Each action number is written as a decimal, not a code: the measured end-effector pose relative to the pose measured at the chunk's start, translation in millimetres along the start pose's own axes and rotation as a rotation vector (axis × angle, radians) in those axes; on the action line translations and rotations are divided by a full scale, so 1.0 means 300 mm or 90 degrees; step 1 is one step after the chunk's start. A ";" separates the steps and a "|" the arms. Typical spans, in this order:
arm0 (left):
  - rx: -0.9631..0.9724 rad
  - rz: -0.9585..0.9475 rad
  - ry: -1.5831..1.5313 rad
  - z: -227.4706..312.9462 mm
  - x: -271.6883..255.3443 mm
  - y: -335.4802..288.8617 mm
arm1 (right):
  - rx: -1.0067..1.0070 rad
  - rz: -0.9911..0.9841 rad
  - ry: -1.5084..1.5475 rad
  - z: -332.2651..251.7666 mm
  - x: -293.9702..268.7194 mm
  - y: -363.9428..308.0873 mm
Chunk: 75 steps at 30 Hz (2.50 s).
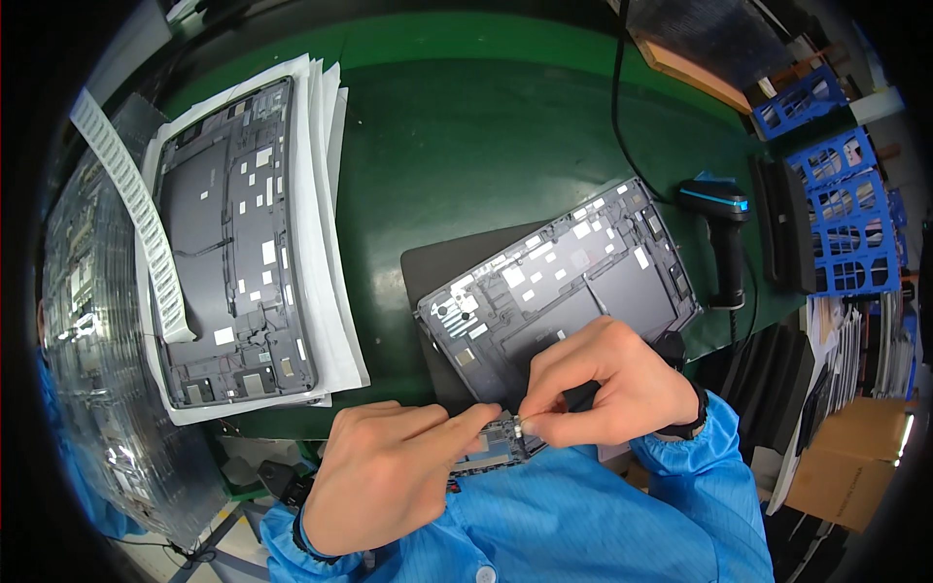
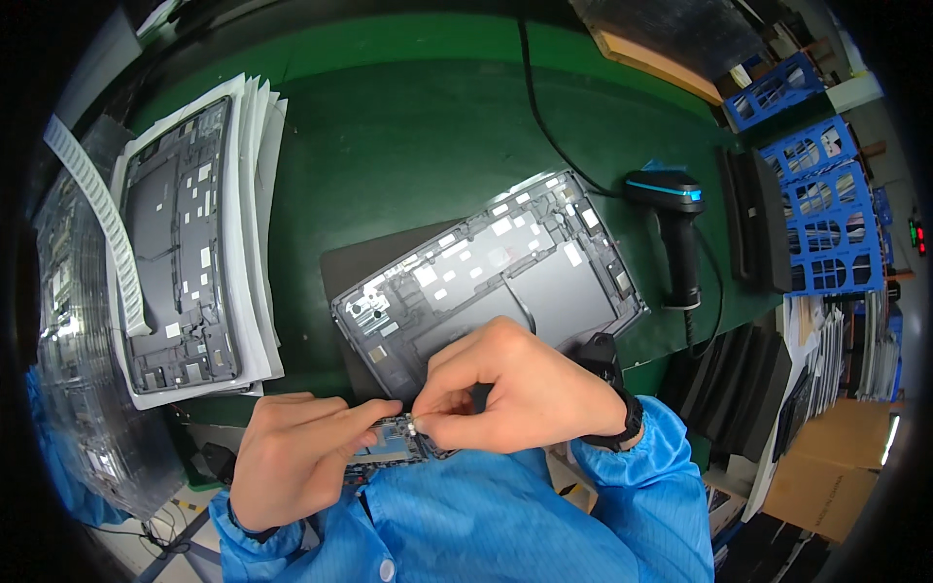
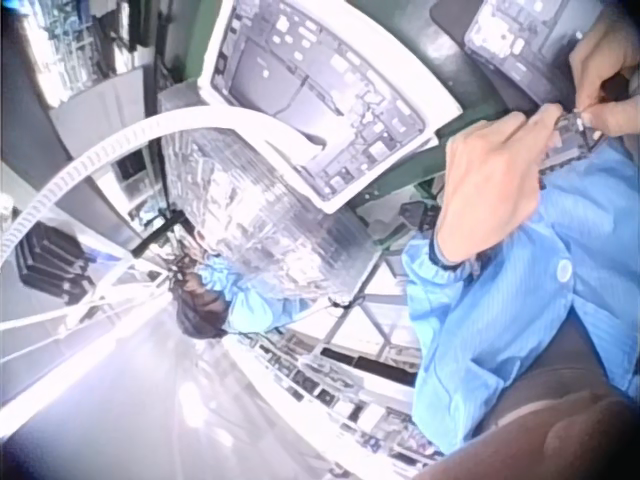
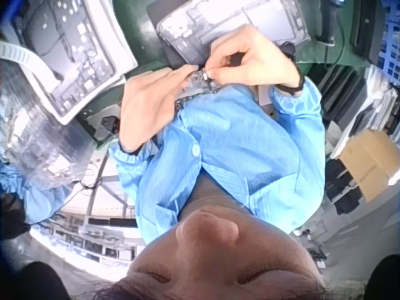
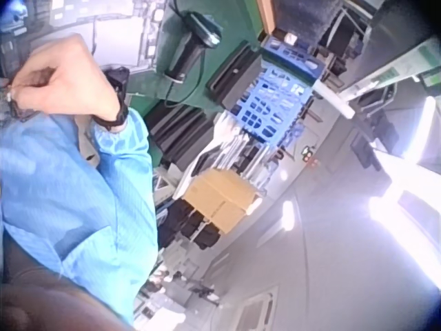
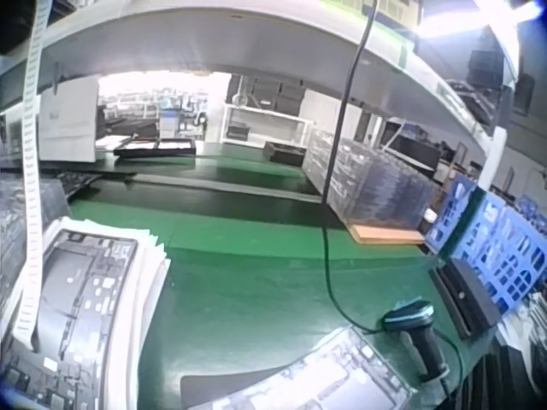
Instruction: Assembling electronic circuit boards and components in a factory setting.
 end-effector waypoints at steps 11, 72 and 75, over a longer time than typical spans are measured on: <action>0.151 0.132 0.354 0.023 0.055 0.231 | -0.064 0.590 -0.412 0.030 -0.093 -0.172; -0.324 0.569 0.211 -0.134 -0.418 -0.188 | -0.196 0.009 -0.294 -0.497 0.180 0.683; -0.203 0.679 -0.058 -0.145 -0.422 -0.200 | -0.161 -0.029 -0.232 -0.492 0.195 0.626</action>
Point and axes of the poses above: each hand's wrist, its own y-axis towards the middle knuckle, its own x-axis out of the palm, z = x × y, the point moved 4 cm from there along y, towards the middle knuckle, and after that the axes turned 6 degrees about x, right-handed, at the moved point
